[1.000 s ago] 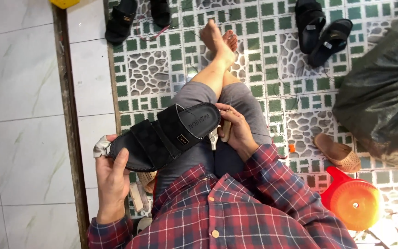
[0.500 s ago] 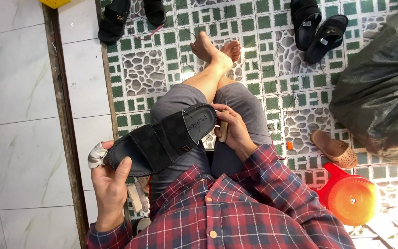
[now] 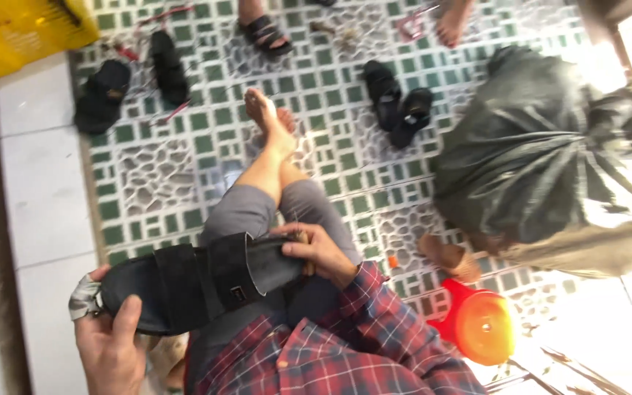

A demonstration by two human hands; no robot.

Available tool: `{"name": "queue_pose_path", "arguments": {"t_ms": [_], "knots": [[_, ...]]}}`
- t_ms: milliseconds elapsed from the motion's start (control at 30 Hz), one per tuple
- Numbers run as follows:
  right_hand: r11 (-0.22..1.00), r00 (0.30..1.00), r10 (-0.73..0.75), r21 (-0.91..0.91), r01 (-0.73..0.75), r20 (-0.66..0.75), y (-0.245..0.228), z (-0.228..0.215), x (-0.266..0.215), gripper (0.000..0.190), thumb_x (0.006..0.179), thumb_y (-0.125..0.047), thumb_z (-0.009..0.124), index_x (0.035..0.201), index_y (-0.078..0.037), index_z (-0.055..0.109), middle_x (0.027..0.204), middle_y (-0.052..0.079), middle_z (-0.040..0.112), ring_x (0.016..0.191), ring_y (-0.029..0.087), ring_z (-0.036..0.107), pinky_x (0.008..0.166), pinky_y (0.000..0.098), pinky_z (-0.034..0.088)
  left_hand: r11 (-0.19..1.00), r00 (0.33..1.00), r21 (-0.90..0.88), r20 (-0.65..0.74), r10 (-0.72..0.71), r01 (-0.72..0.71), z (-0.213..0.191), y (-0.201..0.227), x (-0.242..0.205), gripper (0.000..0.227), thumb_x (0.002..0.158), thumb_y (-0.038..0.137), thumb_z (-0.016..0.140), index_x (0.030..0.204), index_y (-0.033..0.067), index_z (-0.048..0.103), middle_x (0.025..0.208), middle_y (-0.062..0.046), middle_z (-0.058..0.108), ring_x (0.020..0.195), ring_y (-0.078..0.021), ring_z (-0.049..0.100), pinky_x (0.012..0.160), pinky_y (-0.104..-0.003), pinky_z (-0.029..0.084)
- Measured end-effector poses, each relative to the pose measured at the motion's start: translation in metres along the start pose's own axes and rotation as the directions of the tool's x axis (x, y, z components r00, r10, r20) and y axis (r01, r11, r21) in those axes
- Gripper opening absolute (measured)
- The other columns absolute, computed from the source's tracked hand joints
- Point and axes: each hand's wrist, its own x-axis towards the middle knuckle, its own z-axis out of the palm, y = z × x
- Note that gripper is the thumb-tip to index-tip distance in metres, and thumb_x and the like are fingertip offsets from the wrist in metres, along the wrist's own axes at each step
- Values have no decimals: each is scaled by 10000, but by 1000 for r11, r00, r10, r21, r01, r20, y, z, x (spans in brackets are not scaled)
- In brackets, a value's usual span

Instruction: Reinforcing the seams of a sandal strap by hand-stitching with a needle and thread.

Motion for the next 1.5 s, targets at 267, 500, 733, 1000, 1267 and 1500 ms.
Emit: {"name": "queue_pose_path", "arguments": {"t_ms": [267,500,733,1000,1267,1500], "knots": [[896,976,-143,399,197,-162,2,-37,-36,377,815,-46,581,1146,132,593,968,202,670,725,164,643,645,207,527,955,936,-99,248,-249,281,63,10,7,741,752,-87,387,1464,46,235,1373,-214,399,1208,-315,425,1055,-430,307],[865,918,-108,420,276,-381,15,-61,-68,354,807,-91,633,1126,61,622,954,203,672,702,193,639,614,241,525,968,830,28,508,-229,250,27,-92,33,781,811,-35,547,1517,58,228,800,-253,631,634,-308,630,559,-375,508],[732,716,109,543,411,-689,58,-138,-50,340,781,-166,680,1055,3,573,855,125,624,580,155,550,386,203,347,853,670,406,536,-513,328,35,-118,22,458,803,9,673,1258,13,616,892,-149,718,690,-221,681,633,-314,559],[819,645,259,517,248,-719,147,-311,-66,233,817,-197,652,982,-38,610,806,161,650,494,172,505,395,199,354,844,672,439,527,-520,309,42,-71,23,368,828,48,680,1193,2,670,806,-51,647,614,-138,616,599,-256,549],[928,378,360,369,-50,-853,137,-343,-58,252,759,-136,694,936,-44,541,825,167,587,479,184,458,344,187,235,827,624,-288,775,-94,482,24,-12,32,563,833,175,698,1267,-103,471,947,-276,669,679,-296,676,477,-303,548],[989,665,-26,75,124,-746,-16,-236,47,172,840,-116,601,1005,-69,594,1007,169,614,642,190,651,308,116,235,851,493,-304,868,61,428,49,18,20,448,853,-26,669,1276,-17,522,1022,-193,652,823,-232,658,737,-310,560]]}}
